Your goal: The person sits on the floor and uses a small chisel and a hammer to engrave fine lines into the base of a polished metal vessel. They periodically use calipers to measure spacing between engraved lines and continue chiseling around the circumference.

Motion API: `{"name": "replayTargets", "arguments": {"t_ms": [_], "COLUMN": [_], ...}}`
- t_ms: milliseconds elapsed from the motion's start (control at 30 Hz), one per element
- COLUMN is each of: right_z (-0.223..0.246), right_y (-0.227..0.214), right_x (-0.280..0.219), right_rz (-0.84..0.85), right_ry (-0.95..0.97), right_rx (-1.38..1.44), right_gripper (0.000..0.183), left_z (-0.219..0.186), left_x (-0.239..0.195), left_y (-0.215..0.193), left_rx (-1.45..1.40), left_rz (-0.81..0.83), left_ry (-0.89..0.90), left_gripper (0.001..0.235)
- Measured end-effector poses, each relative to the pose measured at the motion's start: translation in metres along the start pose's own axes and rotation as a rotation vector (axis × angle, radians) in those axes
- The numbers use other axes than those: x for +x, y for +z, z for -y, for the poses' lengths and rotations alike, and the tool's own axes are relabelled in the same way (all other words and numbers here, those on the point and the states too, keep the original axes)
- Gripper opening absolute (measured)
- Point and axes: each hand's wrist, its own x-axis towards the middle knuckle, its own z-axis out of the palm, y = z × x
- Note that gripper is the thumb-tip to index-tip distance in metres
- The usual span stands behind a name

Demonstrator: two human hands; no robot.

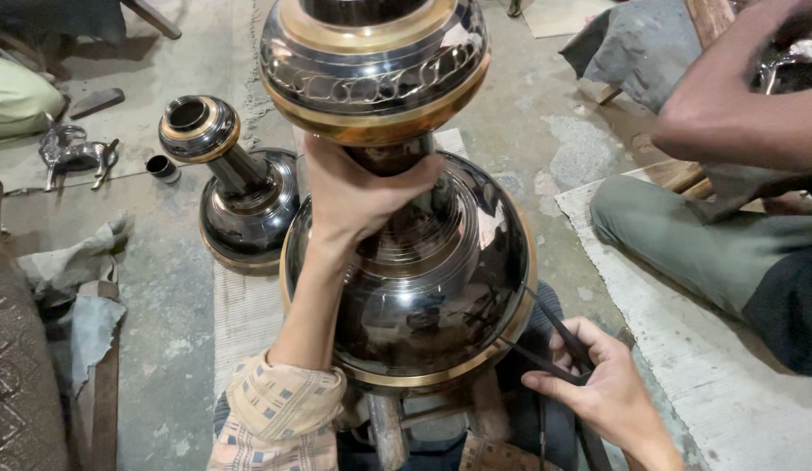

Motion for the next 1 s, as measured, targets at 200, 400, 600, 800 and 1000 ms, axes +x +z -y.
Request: {"name": "replayTargets", "arguments": {"t_ms": [200, 400, 600, 800, 1000], "right_z": [-0.008, -0.002, 0.013, 0.053, 0.105], "right_y": [-0.006, 0.006, 0.0, 0.013, 0.031], "right_x": [0.001, -0.004, -0.007, -0.004, 0.001], "right_rz": [0.068, 0.077, 0.221, 0.284, 0.594], "right_ry": [-0.051, 0.095, -0.092, -0.077, -0.206], "right_rx": [0.08, 0.226, 0.43, 0.4, 0.702], "right_gripper": [0.045, 0.068, 0.058, 0.026, 0.057], "left_z": [0.023, 0.019, -0.049, -0.115, -0.12], "left_x": [0.002, 0.002, -0.056, -0.103, -0.107], "left_y": [-0.036, -0.04, -0.021, -0.012, -0.013], "left_rx": [-0.106, -0.074, 0.478, 0.617, 0.752], "left_rz": [0.184, 0.204, -0.245, 0.367, 0.319], "left_ry": [-0.094, -0.158, 0.041, 0.424, 0.45], "left_gripper": [0.075, 0.087, 0.074, 0.042, 0.023]}}
